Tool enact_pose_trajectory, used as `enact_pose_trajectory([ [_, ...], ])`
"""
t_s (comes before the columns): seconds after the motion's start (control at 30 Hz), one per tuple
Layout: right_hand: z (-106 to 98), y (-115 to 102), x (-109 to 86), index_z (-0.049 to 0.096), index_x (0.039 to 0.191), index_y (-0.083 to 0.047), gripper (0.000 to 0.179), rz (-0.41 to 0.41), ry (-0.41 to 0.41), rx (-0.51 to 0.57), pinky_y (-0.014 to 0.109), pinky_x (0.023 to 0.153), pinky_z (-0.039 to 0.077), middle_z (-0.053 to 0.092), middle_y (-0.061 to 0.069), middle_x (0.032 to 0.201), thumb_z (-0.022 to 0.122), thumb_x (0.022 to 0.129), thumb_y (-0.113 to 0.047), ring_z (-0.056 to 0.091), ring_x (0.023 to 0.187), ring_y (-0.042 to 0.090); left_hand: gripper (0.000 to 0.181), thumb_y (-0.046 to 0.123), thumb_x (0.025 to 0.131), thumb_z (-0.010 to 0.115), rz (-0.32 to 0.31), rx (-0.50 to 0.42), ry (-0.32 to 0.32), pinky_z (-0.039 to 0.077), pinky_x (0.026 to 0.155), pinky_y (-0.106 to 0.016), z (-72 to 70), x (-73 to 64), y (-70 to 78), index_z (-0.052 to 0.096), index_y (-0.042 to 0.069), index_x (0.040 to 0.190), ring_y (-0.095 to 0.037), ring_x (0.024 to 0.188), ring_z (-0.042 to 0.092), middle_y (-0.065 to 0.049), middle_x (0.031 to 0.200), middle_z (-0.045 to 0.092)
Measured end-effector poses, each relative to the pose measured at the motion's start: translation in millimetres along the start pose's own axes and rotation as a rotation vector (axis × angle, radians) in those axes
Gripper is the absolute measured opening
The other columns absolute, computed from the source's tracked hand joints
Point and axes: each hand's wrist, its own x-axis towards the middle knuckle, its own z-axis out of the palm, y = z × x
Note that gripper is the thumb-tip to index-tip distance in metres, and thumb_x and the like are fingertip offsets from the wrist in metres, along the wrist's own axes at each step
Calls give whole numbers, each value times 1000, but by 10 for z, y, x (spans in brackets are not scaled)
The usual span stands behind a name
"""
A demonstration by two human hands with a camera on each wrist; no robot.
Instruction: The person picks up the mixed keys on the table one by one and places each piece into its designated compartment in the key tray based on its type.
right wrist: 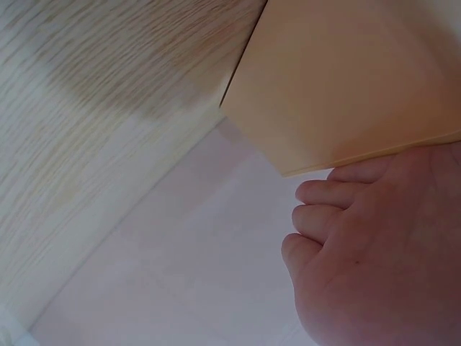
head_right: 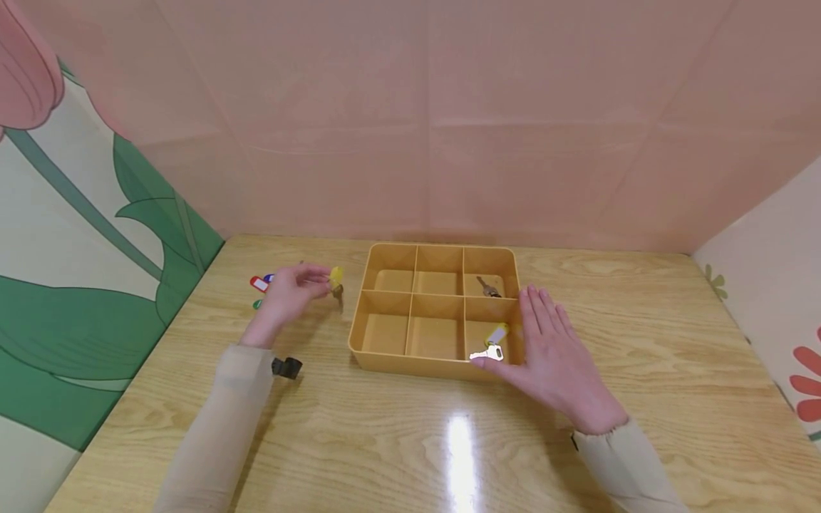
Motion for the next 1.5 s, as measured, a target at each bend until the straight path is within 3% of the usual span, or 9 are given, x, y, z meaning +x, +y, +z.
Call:
enact_pose_trajectory([
  [0.17,-7,-12,-3,-4,161,-1,122,11,-7,3,51,122,-1,-2,21,167,63,88,-72,-6,153,33,24,2,94,71,8,-19,9,57,88,-47,-5,-21,59,70,-1,118,-27,92,69,-14,105,69],
  [0.6,-2,-11,-4,-4,160,0,122,7,-8,-1,48,122,-2,-1,22,167,62,88,-72,1,153,40,23,6,96,71,45,-11,37,58,85,-37,-20,-50,141,71,3,118,-24,95,68,-9,106,70],
  [1.13,-1,-12,-4,-4,160,0,122,2,-10,-11,49,122,-1,-1,23,167,62,87,-73,0,153,39,23,9,96,72,72,-15,96,58,82,-34,-29,-115,306,72,7,119,-22,97,69,-7,107,71],
  [1.5,0,-9,4,-3,160,0,122,5,-10,-9,49,122,-1,0,22,167,63,87,-72,0,153,38,21,9,96,73,122,-33,118,58,83,-33,-41,-160,401,73,6,116,-21,95,68,-7,105,71],
])
